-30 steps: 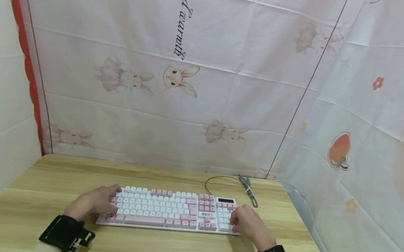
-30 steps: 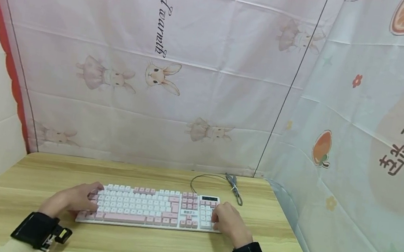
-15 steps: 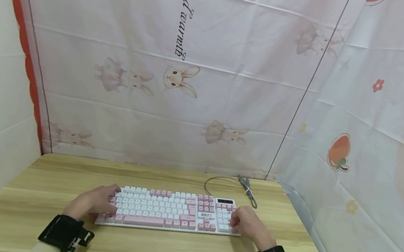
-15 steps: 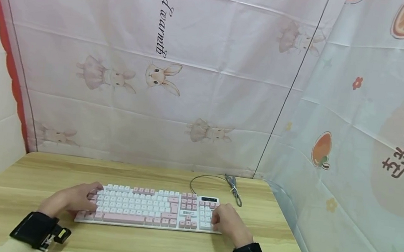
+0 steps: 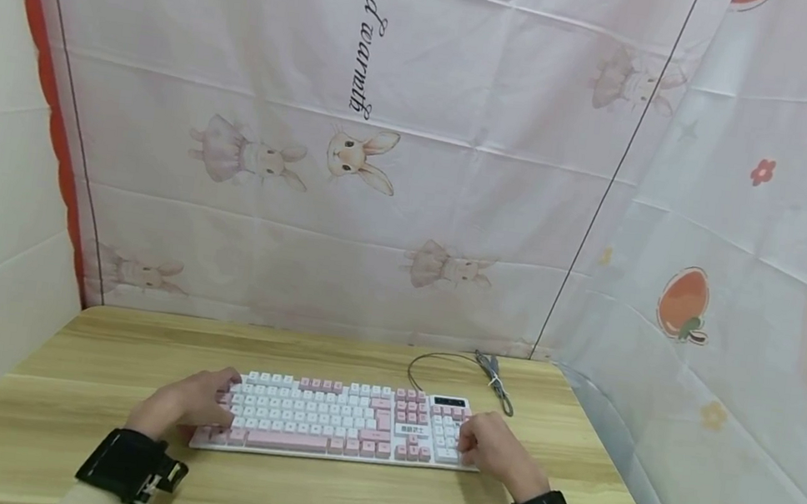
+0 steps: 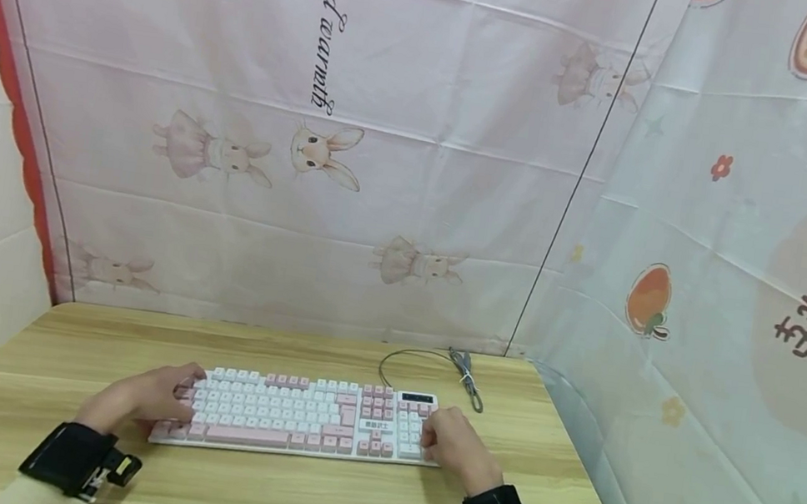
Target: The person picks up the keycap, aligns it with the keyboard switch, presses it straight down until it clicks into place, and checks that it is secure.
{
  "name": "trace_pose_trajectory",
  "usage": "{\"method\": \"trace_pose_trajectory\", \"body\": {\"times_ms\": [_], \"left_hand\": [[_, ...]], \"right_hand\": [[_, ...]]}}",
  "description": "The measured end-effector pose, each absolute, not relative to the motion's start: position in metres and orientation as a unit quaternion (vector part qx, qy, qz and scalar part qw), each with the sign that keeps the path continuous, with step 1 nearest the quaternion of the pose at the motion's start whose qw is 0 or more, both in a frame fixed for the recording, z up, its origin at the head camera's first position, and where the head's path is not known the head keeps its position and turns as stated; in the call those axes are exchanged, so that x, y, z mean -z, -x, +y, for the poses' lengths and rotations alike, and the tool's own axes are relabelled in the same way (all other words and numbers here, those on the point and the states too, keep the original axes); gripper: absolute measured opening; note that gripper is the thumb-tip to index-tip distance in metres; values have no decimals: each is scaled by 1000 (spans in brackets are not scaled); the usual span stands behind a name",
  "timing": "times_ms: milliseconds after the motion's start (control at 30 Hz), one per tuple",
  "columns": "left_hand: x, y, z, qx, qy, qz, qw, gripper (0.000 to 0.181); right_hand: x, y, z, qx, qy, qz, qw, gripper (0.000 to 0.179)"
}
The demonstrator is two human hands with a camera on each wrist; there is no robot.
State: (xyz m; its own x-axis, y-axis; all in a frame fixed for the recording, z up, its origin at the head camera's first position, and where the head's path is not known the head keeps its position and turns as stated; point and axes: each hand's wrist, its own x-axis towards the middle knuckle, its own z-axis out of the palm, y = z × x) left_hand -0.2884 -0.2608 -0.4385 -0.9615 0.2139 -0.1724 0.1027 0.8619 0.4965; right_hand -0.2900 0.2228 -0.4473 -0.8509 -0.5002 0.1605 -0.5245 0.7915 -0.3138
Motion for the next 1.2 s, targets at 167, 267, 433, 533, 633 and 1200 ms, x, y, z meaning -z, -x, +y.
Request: {"method": "trace_pose_trajectory", "body": {"times_ms": [167,267,433,533,633,1200], "left_hand": [[438,289,-260,-251,-81,958,110,69],[438,289,-259,-253,-82,958,110,68],[439,289,-258,-256,-82,957,109,68],[438,288,-258,-257,-80,957,110,68],[438,288,-258,-258,-78,957,110,67],[438,287,-260,-250,-75,959,110,67]], "right_hand": [[448,291,223,-172,-285,-942,49,22],[449,291,226,-175,-281,-943,36,23],[451,294,230,-189,-271,-944,7,23],[451,295,232,-196,-273,-942,3,23],[451,296,232,-202,-278,-939,0,22],[451,293,224,-183,-273,-944,15,26]]}}
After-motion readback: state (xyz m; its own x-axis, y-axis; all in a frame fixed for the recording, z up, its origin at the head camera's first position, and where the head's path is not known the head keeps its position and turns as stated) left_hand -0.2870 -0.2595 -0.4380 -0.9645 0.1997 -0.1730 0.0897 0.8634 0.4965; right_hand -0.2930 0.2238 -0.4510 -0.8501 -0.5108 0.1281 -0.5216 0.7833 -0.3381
